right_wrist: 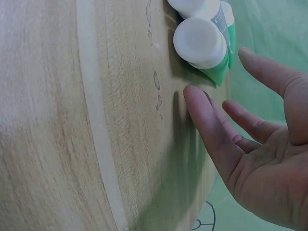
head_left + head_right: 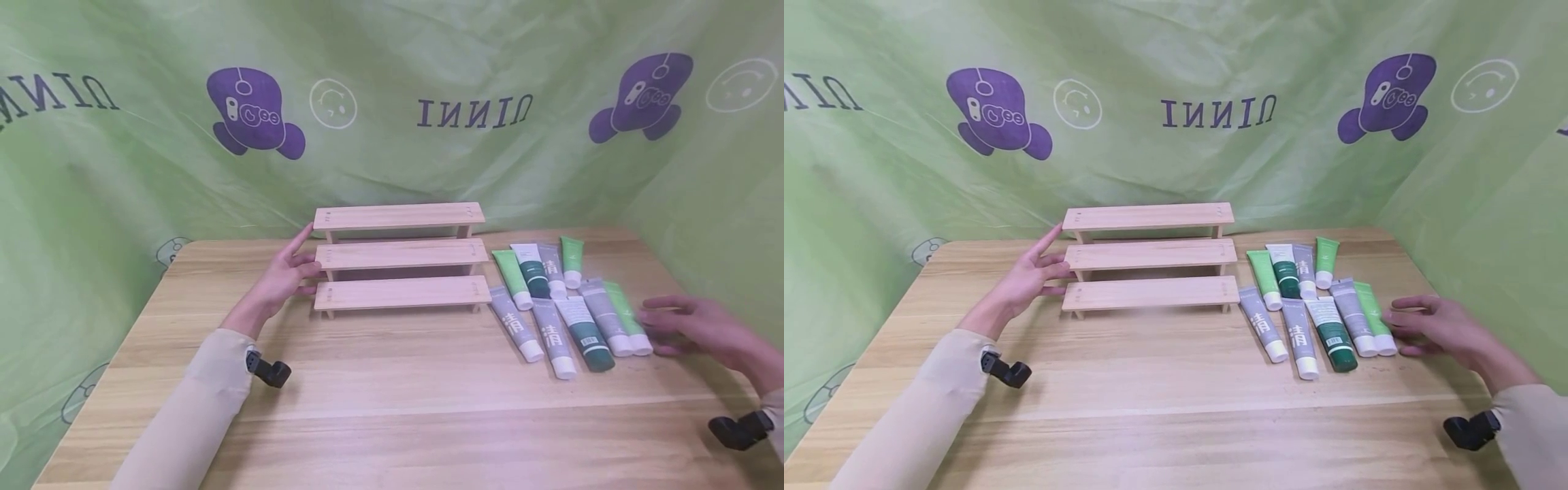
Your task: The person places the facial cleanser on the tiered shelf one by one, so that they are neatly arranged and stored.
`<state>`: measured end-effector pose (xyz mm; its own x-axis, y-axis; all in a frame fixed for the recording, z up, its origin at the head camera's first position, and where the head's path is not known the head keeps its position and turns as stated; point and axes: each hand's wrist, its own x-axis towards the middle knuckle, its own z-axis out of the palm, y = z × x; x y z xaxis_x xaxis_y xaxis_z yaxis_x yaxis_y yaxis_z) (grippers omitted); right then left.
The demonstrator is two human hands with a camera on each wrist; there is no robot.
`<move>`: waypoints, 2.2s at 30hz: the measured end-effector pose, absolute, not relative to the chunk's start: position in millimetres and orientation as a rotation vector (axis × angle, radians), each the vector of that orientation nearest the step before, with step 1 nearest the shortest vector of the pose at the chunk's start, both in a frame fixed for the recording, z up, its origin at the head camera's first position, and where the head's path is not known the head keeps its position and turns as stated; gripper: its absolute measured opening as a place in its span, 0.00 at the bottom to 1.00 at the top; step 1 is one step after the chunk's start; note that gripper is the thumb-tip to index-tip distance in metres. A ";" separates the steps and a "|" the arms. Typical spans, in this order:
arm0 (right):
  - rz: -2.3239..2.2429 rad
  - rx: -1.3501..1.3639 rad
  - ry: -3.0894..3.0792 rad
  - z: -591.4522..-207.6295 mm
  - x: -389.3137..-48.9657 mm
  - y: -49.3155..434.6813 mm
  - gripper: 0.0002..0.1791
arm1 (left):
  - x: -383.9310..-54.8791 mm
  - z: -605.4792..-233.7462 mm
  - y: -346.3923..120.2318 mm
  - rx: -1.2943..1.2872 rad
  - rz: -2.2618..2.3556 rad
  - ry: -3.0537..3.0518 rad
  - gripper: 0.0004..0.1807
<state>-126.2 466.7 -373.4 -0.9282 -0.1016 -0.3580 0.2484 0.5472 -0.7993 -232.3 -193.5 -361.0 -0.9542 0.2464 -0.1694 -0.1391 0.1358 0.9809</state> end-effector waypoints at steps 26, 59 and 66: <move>-1.132 0.198 2.337 -368.0 -140.4 452.9 0.42 | -231.1 -363.4 -193.7 0.112 1.874 2.157 0.46; -1.156 0.230 2.224 -364.6 -157.6 467.0 0.32 | -234.4 -361.5 -191.8 0.101 1.865 2.168 0.45; -1.138 0.191 2.229 -364.8 -156.0 468.0 0.29 | -234.1 -362.1 -192.8 0.110 1.866 2.157 0.45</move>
